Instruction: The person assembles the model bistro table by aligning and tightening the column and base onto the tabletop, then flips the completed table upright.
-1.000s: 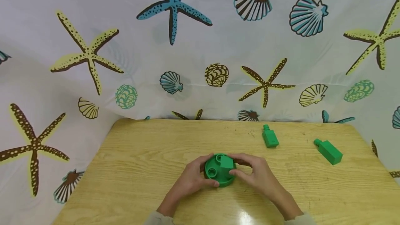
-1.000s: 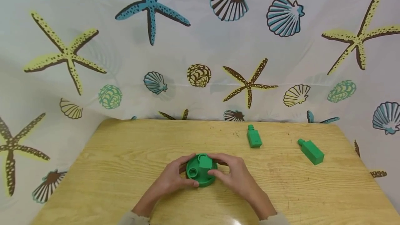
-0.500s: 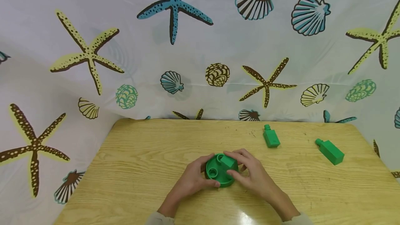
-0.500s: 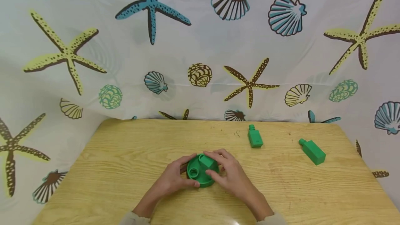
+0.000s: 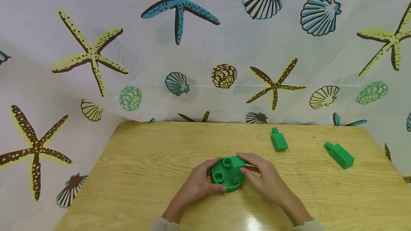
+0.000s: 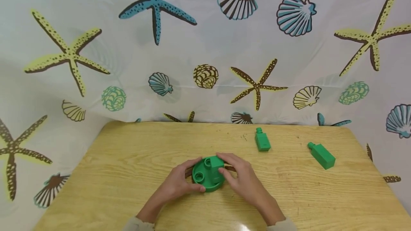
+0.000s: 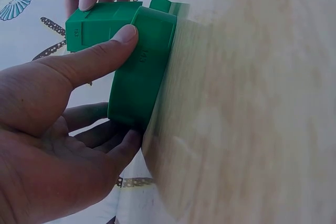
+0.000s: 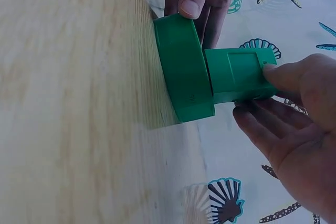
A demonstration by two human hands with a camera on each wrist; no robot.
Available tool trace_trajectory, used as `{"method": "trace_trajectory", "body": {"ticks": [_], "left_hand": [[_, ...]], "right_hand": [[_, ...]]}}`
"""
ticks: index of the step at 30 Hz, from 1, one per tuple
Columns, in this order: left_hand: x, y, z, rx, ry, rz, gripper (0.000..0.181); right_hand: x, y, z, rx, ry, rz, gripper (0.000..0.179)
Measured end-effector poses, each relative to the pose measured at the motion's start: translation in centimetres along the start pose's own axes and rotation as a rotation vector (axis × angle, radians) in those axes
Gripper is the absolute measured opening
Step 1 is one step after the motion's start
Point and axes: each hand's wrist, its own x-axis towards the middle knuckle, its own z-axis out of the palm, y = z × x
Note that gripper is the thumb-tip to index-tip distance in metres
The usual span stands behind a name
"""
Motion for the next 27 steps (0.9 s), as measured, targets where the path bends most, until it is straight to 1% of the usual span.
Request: {"method": "trace_trajectory", "body": {"ticks": [3,6,10,13,15,19,23,27], "left_hand": [[0.1,0.1,0.0,-0.003,-0.005,0.003,0.093],[0.1,0.1,0.0,0.001,-0.005,0.004,0.093],[0.1,0.1,-0.1,0.005,-0.002,0.006,0.093],[0.1,0.1,0.0,0.0,-0.003,0.01,0.092],[0.1,0.0,0.1,0.001,-0.005,0.011,0.092],[0.1,-0.1,0.2,0.008,-0.005,0.007,0.092],[0.1,0.0,0.1,0.013,0.001,0.003,0.092],[0.1,0.0,0.1,0.012,0.002,0.005,0.093]], "right_hand": [[0.0,-0.1,-0.1,0.03,0.021,0.014,0.041],[0.0,-0.1,-0.1,0.035,0.04,0.005,0.04],[0.1,-2.1,-0.4,0.019,0.038,-0.01,0.043],[0.1,-3.5,-0.6,-0.008,0.026,0.004,0.045],[0.0,-3.3,-0.7,-0.032,0.026,0.016,0.046],[-0.4,-1.4,-0.9,-0.053,0.026,0.012,0.049],[-0.6,-0.1,-1.5,-0.018,-0.008,-0.01,0.046],[-0.6,0.2,-1.9,0.033,-0.025,0.002,0.04]]}}
